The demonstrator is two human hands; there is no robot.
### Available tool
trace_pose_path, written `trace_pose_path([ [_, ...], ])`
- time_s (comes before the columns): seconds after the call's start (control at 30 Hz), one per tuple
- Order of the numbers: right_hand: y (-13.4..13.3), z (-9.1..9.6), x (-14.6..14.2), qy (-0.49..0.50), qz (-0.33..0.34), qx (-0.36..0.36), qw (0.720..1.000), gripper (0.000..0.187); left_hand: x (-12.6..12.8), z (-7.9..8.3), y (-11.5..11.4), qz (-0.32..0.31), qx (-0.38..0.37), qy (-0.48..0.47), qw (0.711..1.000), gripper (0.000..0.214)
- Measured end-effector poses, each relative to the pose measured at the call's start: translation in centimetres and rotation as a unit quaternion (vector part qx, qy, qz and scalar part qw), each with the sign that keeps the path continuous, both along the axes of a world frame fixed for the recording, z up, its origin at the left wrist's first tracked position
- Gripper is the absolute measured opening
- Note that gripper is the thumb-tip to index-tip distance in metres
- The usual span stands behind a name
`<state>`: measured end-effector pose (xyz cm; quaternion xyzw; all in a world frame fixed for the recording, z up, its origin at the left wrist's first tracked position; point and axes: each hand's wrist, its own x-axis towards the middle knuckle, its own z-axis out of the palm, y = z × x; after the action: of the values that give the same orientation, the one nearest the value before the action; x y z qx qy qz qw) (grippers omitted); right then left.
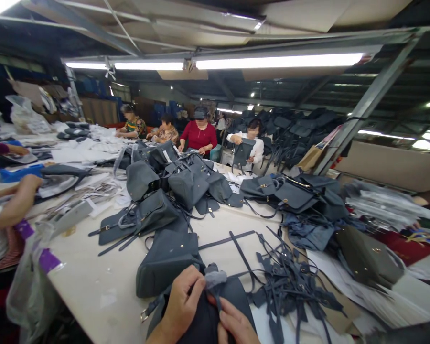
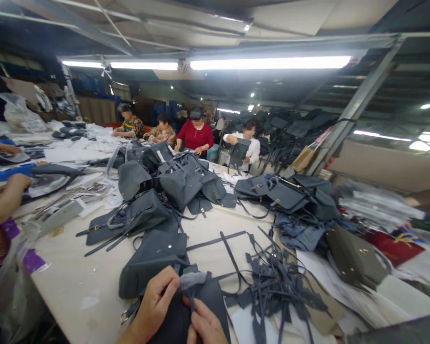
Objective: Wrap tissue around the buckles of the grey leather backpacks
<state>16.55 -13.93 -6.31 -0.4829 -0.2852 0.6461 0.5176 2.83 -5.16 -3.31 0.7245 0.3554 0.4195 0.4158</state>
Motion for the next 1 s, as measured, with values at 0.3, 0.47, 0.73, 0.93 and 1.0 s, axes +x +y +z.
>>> trace_pose_path([
  [0.3, 2.4, -0.2, -1.0, 0.027, -0.005, 0.030, 0.999, 0.056, 1.3, 1.6, 0.6, 0.006, -0.126, 0.059, 0.990, 0.018],
  [0.47, 0.7, 1.4, 0.3, -0.030, -0.016, -0.003, 0.999, 0.058, 1.9, 4.1, 0.5, 0.029, 0.021, 0.123, 0.992, 0.024],
  [0.73, -1.7, 2.9, 2.6, -0.137, 0.011, 0.095, 0.986, 0.042, 1.8, 2.7, -3.4, -0.073, 0.136, 0.134, 0.979, 0.030],
  [0.93, -2.0, 5.1, 2.3, -0.111, 0.021, 0.050, 0.992, 0.030, 2.0, 2.1, -4.3, -0.037, -0.084, 0.018, 0.996, 0.019],
  [1.0, -2.1, 5.5, 2.4, -0.094, 0.028, 0.048, 0.994, 0.029, 2.4, 2.2, -4.3, -0.031, -0.179, -0.035, 0.983, 0.014],
])
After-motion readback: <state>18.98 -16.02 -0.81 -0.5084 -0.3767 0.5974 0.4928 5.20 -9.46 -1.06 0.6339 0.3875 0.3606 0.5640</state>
